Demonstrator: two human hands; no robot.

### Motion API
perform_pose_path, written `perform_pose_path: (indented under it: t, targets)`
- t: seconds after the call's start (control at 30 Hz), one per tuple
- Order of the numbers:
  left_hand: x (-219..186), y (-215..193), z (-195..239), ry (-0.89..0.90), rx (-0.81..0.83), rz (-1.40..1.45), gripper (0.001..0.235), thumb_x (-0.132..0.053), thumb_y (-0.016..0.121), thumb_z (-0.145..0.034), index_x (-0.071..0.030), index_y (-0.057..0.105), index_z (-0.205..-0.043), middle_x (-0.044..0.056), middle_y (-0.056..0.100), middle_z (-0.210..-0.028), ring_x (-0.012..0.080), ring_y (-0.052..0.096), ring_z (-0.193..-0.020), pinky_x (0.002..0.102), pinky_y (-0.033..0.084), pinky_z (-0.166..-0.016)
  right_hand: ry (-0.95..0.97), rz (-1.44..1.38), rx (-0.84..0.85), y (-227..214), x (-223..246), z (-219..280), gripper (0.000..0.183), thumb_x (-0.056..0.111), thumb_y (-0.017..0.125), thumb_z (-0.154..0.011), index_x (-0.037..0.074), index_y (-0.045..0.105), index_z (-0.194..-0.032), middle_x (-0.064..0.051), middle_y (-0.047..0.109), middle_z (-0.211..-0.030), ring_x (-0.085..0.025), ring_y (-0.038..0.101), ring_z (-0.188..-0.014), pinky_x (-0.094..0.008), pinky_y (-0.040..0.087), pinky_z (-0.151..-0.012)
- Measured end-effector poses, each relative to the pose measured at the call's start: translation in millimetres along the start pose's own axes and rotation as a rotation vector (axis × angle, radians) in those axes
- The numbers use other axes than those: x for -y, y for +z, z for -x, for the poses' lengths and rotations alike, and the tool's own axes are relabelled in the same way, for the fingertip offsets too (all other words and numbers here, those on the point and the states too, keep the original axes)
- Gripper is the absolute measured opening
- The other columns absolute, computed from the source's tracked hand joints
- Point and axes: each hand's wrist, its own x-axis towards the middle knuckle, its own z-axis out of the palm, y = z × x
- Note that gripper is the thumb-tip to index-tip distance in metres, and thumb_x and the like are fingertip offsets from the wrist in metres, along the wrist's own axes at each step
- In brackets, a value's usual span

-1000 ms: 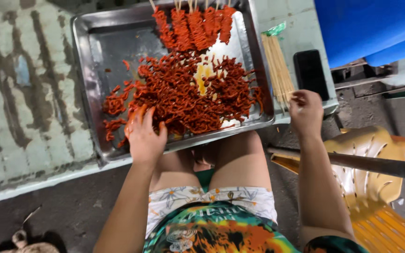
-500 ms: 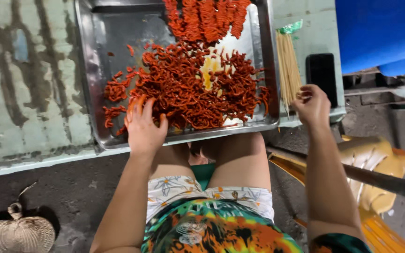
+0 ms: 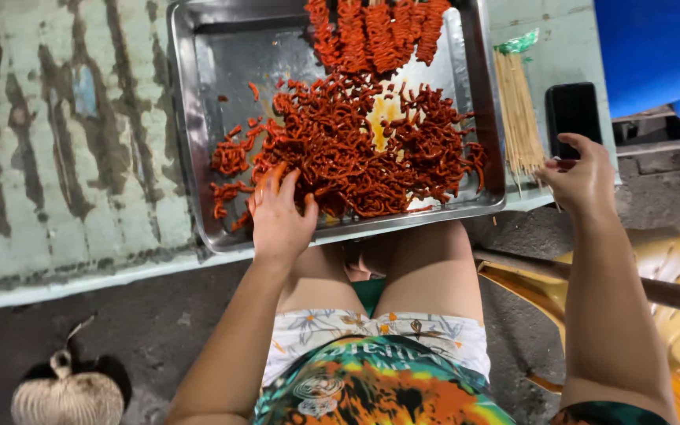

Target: The person is skewering marinated food items onto wooden sticks by hand from a metal tray.

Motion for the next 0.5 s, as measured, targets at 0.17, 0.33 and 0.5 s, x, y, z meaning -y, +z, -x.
perform_pose_path:
  t: [0.17, 0.33, 0.5]
  targets:
    - [2.0, 3.9, 3.7, 0.030, -0.033, 0.008, 0.047, -0.029, 0.069, -0.091, -0.010, 0.061, -0.133, 0.015, 0.052, -0.146, 0.0372, 0.047, -0.138, 0.054, 0.038, -0.111, 0.151, -0.096, -0.015, -5.0, 11.6, 4.4, 0.065, 0.006, 0.084, -0.080, 0.009, 0.063, -0.142, -0.010, 0.074, -0.111, -0.019, 0.072, -0.094, -0.034, 0.058, -0.075]
    - [1.9, 4.8, 2.4, 0.048, -0.075, 0.019, 0.047, -0.029, 0.069, -0.090, -0.010, 0.062, -0.132, 0.014, 0.052, -0.145, 0.0370, 0.046, -0.137, 0.054, 0.037, -0.112, 0.106, -0.163, 0.033, -0.7, 6.7, 5.4, 0.064, 0.001, 0.079, -0.080, 0.010, 0.064, -0.142, -0.009, 0.073, -0.109, -0.014, 0.068, -0.097, -0.030, 0.055, -0.079]
    - [1.2, 2.7, -0.3, 0.024, -0.019, 0.022, 0.046, -0.030, 0.068, -0.090, -0.011, 0.061, -0.132, 0.013, 0.052, -0.145, 0.0362, 0.047, -0.136, 0.053, 0.037, -0.111, 0.239, -0.221, 0.084, -4.9, 3.7, 12.5, 0.068, -0.002, 0.074, -0.078, 0.014, 0.062, -0.143, -0.007, 0.071, -0.110, -0.015, 0.066, -0.091, -0.031, 0.053, -0.070]
